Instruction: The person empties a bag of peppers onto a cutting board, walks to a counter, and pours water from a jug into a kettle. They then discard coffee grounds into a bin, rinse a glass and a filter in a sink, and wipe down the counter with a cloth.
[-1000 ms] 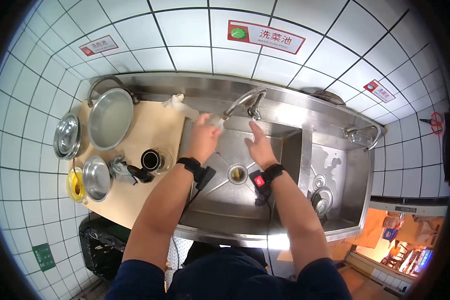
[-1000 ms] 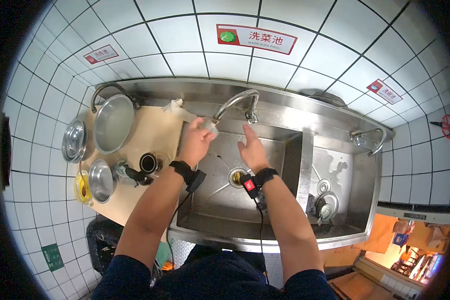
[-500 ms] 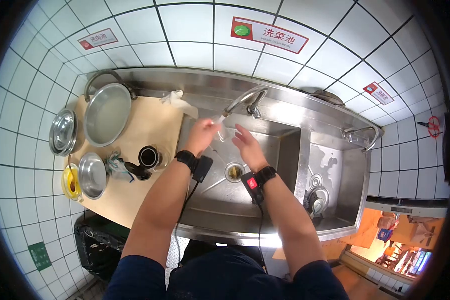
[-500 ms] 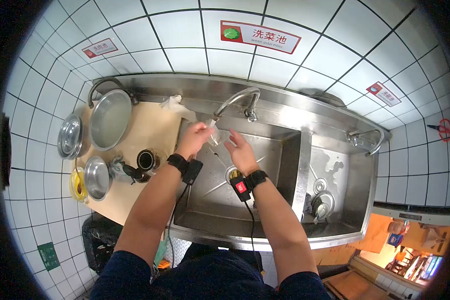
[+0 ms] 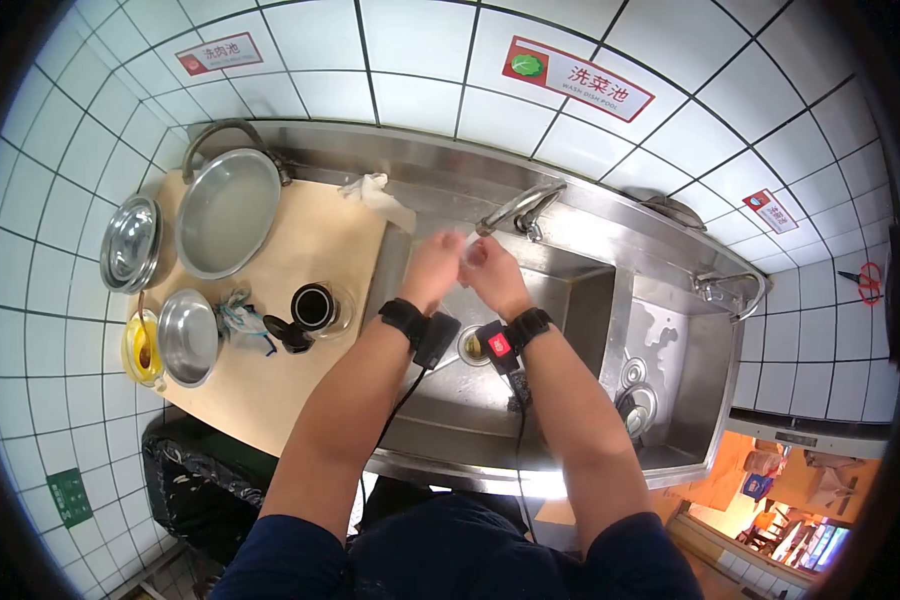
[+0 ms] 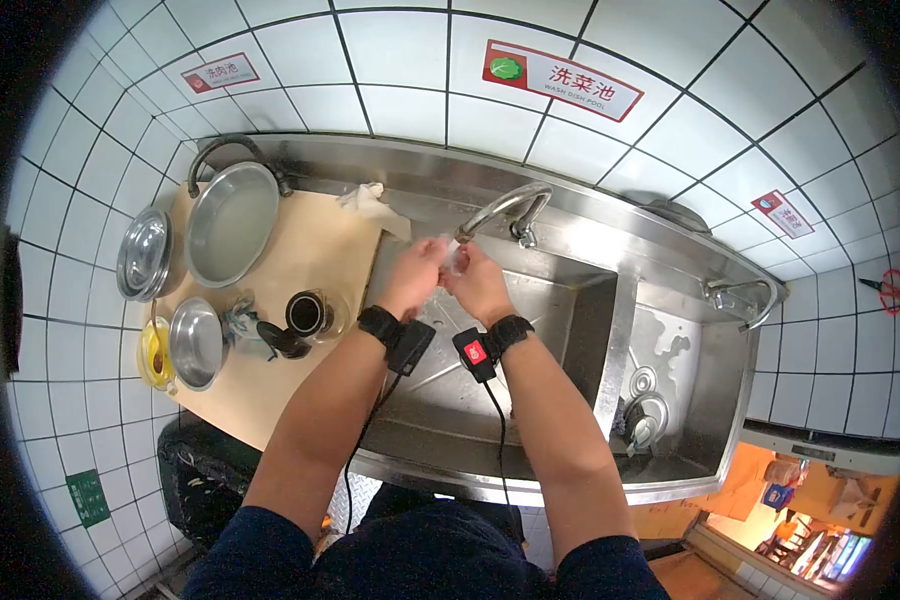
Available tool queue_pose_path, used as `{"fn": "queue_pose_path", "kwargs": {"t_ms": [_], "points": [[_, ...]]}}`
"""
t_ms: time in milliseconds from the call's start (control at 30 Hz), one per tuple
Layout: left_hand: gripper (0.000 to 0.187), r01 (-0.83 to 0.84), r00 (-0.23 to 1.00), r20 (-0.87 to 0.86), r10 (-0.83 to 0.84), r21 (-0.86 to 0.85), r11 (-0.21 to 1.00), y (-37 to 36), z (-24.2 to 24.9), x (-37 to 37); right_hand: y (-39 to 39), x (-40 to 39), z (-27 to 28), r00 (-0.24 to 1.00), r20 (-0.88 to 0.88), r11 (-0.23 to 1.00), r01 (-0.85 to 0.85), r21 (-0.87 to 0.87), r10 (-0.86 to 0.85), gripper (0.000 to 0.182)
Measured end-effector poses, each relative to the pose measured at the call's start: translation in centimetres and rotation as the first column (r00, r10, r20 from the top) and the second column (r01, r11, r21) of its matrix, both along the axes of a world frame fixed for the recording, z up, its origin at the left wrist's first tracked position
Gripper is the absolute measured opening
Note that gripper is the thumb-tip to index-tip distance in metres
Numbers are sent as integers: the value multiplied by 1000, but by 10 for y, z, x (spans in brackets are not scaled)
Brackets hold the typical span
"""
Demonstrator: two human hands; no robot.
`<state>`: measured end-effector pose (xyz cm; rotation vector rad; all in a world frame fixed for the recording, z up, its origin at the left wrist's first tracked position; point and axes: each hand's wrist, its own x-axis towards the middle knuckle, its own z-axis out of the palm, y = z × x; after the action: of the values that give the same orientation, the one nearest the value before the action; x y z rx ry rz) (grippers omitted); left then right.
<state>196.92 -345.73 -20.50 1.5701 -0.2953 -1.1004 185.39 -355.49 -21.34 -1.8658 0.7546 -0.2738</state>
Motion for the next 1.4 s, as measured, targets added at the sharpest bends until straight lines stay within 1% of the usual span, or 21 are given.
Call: {"fn": "queue_pose_path", "kwargs": {"t_ms": [33, 100, 200, 267, 300, 367, 500, 567, 600, 667, 700, 733, 767, 800, 867, 900, 967, 1067, 1200, 1300, 1400], "points": [[42, 115, 961, 249, -121, 39, 993, 2, 4, -1, -1, 3, 0, 998, -70, 1000, 8, -27, -9, 65], [44, 80, 967, 248, -61, -68, 994, 8, 3, -5, 1, 8, 9, 990, -138, 998, 14, -55, -21, 69], [48, 0, 972, 229, 43, -187, 982, 24, 9, -10, 5, 18, 6, 998, -30, 998, 56, 40, -55, 64], [49, -47, 972, 218, 91, -201, 979, 42, 13, -12, 8, 30, -18, 921, 300, 811, 27, 584, -247, 57], [47, -75, 962, 240, 128, -218, 973, 53, 14, -14, 7, 32, -21, 921, 301, 810, 28, 586, -249, 57], [45, -92, 954, 259, 154, -235, 968, 77, 26, -19, 6, 36, -26, 873, 196, 400, -1, 917, -448, 47], [41, -132, 946, 264, 186, -208, 969, 118, 28, -25, 21, 31, -2, 877, 132, 211, -35, 977, -462, 43], [44, -138, 943, 277, 185, -180, 974, 135, 29, -25, 25, 28, -3, 787, 178, 94, -153, 984, -590, 39], [44, -139, 943, 276, 185, -179, 974, 142, 32, -27, 26, 29, -4, 788, 177, 93, -152, 984, -590, 39], [36, -130, 937, 303, 174, -160, 978, 154, 38, -30, 26, 30, -6, 858, 247, 372, -72, 925, -451, 42], [36, -130, 937, 303, 175, -161, 978, 160, 37, -30, 27, 30, -8, 858, 248, 373, -72, 925, -450, 42], [37, -129, 934, 316, 169, -142, 981, 165, 35, -31, 29, 29, -10, 882, 342, 698, -20, 716, -325, 47], [39, -129, 931, 327, 162, -122, 984, 171, 34, -33, 30, 27, -16, 909, 379, 919, 10, 395, -173, 51], [39, -129, 932, 325, 163, -123, 984, 177, 33, -34, 28, 25, -22, 910, 377, 919, 12, 394, -173, 51], [37, -63, 904, 416, 96, -91, 994, 185, 32, -35, 23, 22, -26, 948, 314, 997, 69, -43, -52, 61], [37, -63, 904, 416, 96, -93, 994, 188, 29, -36, 21, 21, -25, 948, 314, 997, 69, -45, -52, 61], [37, -63, 896, 432, 101, -102, 993, 193, 23, -40, 19, 20, -23, 936, 246, 968, 235, 91, -251, 67], [36, -78, 907, 404, 119, -115, 990, 198, 23, -44, 27, 21, -22, 894, 430, 991, 95, 93, -126, 65], [36, -100, 927, 356, 122, -80, 992, 203, 21, -46, 21, 18, -19, 918, 361, 981, 189, -33, -165, 61], [36, -109, 923, 358, 140, -103, 989, 206, 21, -47, 20, 18, -21, 890, 378, 966, 222, 130, -255, 59], [32, -72, 939, 331, 92, -72, 995, 207, 23, -46, 22, 14, -11, 848, 488, 964, 94, 249, -209, 60]]}}
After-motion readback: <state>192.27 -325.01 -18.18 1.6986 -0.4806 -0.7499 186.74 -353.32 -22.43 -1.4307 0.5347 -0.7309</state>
